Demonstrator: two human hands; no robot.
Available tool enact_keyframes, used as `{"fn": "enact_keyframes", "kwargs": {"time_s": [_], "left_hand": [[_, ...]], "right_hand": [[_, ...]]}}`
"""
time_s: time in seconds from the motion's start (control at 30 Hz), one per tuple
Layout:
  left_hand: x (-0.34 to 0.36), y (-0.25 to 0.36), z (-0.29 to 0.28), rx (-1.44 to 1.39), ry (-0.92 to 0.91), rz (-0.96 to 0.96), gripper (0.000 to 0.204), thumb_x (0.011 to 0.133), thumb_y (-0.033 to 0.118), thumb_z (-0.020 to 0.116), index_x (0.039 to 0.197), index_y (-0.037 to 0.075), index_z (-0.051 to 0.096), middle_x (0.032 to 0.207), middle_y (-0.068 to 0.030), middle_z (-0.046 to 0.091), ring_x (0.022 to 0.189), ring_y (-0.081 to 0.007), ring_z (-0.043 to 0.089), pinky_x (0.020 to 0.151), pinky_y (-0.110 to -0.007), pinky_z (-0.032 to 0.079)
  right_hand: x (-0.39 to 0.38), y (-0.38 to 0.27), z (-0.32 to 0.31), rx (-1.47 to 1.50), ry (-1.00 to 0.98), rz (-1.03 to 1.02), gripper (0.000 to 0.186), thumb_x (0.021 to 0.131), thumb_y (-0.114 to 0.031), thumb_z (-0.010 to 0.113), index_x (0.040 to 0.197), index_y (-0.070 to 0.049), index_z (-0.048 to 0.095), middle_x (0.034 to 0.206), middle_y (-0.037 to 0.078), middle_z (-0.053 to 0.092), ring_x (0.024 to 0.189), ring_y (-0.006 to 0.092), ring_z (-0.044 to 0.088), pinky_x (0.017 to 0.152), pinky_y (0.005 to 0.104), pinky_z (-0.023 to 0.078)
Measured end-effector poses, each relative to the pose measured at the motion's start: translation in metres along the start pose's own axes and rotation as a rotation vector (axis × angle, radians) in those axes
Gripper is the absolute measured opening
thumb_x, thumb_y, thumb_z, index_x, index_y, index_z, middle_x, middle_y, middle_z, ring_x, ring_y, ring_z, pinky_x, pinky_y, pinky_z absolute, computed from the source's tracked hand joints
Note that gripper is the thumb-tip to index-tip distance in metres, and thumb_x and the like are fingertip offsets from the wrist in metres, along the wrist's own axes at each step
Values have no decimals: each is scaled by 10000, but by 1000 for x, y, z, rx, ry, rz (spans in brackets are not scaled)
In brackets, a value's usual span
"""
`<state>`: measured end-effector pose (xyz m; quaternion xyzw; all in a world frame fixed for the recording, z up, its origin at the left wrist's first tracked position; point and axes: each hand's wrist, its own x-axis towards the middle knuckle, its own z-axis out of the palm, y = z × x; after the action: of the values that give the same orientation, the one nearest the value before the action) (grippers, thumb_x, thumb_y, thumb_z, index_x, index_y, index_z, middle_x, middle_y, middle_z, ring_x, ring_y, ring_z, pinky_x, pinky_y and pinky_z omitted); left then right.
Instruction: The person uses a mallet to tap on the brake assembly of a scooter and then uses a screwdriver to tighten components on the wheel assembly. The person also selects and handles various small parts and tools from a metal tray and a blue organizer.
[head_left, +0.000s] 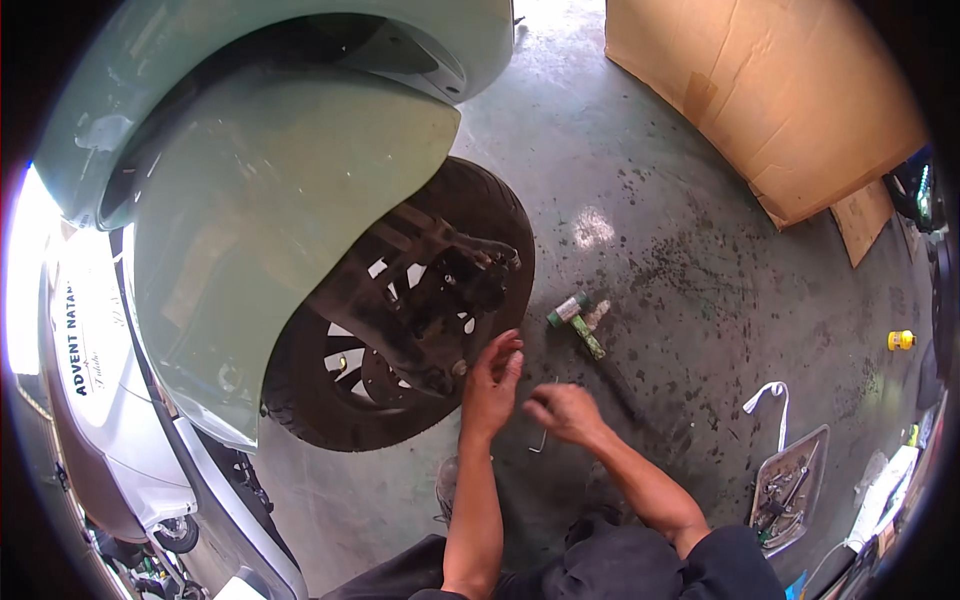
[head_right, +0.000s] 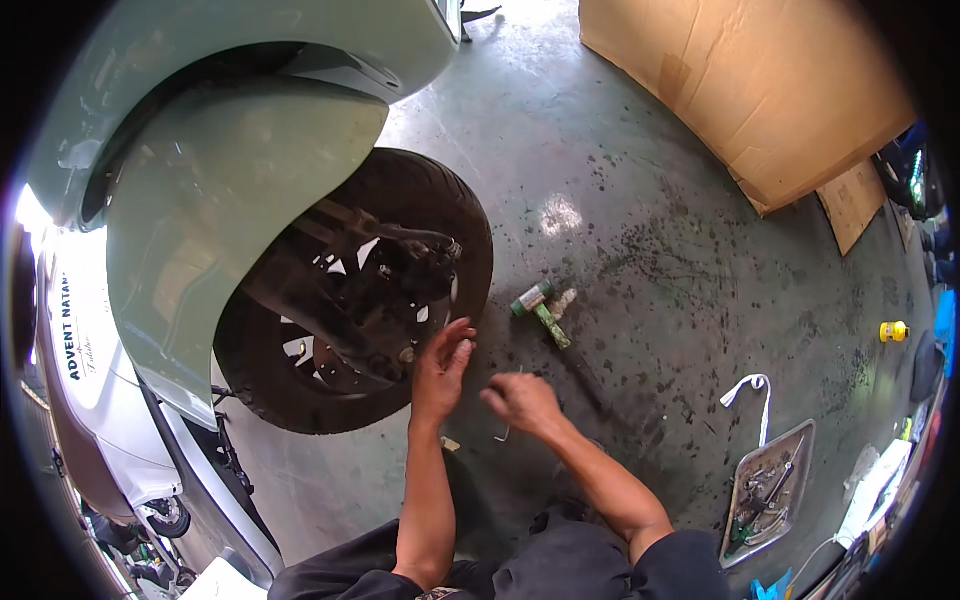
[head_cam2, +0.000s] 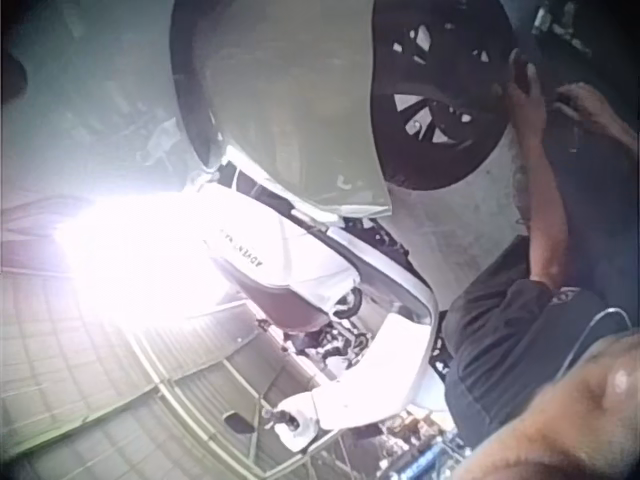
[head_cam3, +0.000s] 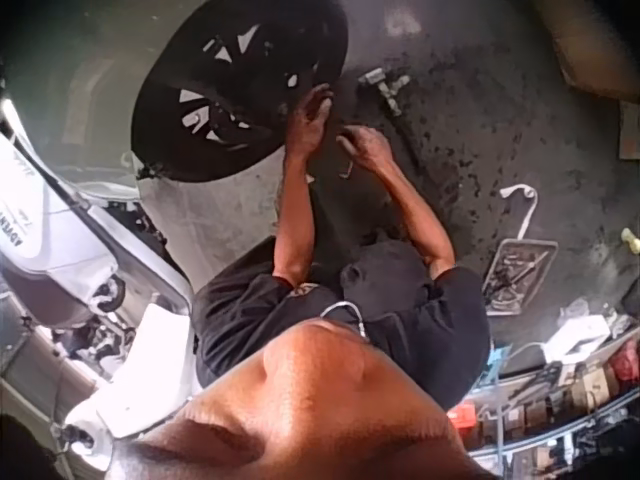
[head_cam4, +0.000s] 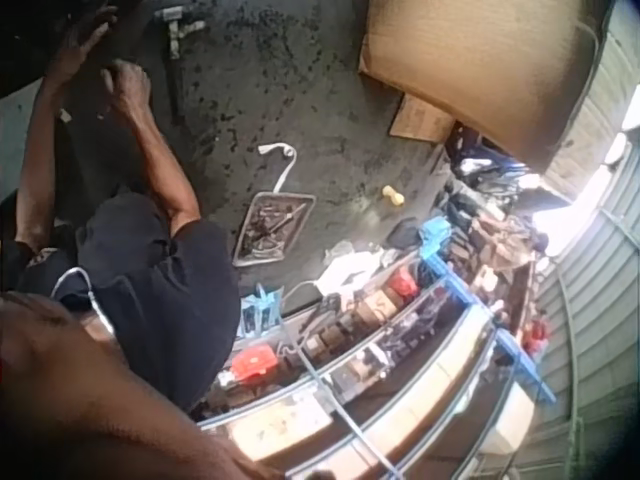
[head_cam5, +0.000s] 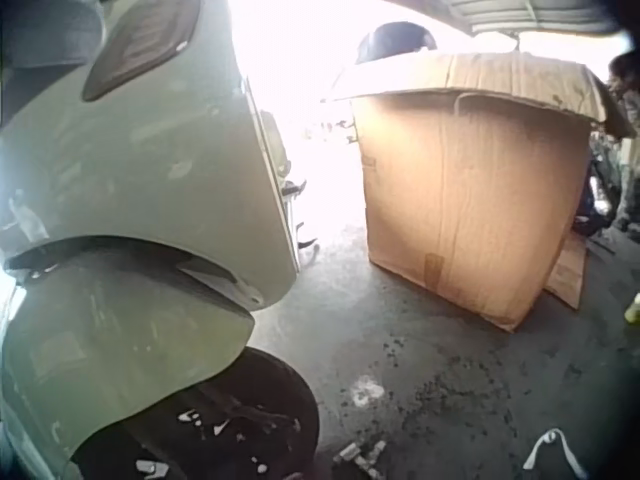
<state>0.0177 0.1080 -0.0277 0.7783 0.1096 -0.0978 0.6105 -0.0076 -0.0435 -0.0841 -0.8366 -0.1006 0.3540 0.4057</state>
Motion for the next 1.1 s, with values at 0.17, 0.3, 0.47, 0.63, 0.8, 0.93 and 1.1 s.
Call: {"fn": "enact_keyframes", "kwargs": {"time_s": [0.17,0.3,0.47,0.63,0.8,0.93,1.1], "left_hand": [[-8,-44,-12,-109,55,-71,309,932,150,595,1217,34,568,1079,-82,654,998,-154,618,869,-277,480],[-9,-40,-7,-236,49,-99,330,936,202,599,1218,31,571,1078,-76,654,960,-147,622,838,-283,481],[-12,-28,-9,-273,65,-127,348,939,255,595,1221,51,574,1075,-52,657,947,-124,620,804,-263,469],[-19,-31,-18,-290,84,-118,344,931,295,596,1208,93,585,1088,-54,652,963,-156,635,807,-300,485],[-28,-47,-35,-194,114,-184,346,930,282,596,1211,80,578,1099,-52,650,979,-164,625,817,-291,480],[-42,-68,-79,196,-36,-234,359,923,272,604,1219,72,572,1112,-61,647,1017,-156,604,846,-280,465],[-74,-54,-133,207,-271,-484,359,947,316,552,1217,81,580,1135,-24,639,1063,-130,583,901,-314,436]], "right_hand": [[-17,13,9,-448,106,-274,392,761,-159,670,1146,-205,610,1103,64,558,1069,265,532,831,420,502],[-10,44,57,-773,-135,-627,230,794,-191,611,1021,-215,645,1076,3,551,1081,205,500,803,382,465],[1,58,53,-969,-351,-906,172,856,-207,524,976,-190,645,1022,13,571,994,206,533,774,371,450],[16,57,21,-322,-19,-630,262,854,-174,563,1110,-128,592,948,110,607,873,303,574,774,416,464],[24,-13,-86,-129,352,-437,260,887,-170,591,1130,-78,573,857,153,600,874,355,583,763,465,467],[39,-31,-113,-100,444,-549,175,893,-187,588,1014,-61,591,844,150,593,827,374,585,736,470,473],[38,-61,-129,-144,419,-519,228,917,-255,545,915,-33,598,856,155,604,849,377,599,744,467,489]]}}
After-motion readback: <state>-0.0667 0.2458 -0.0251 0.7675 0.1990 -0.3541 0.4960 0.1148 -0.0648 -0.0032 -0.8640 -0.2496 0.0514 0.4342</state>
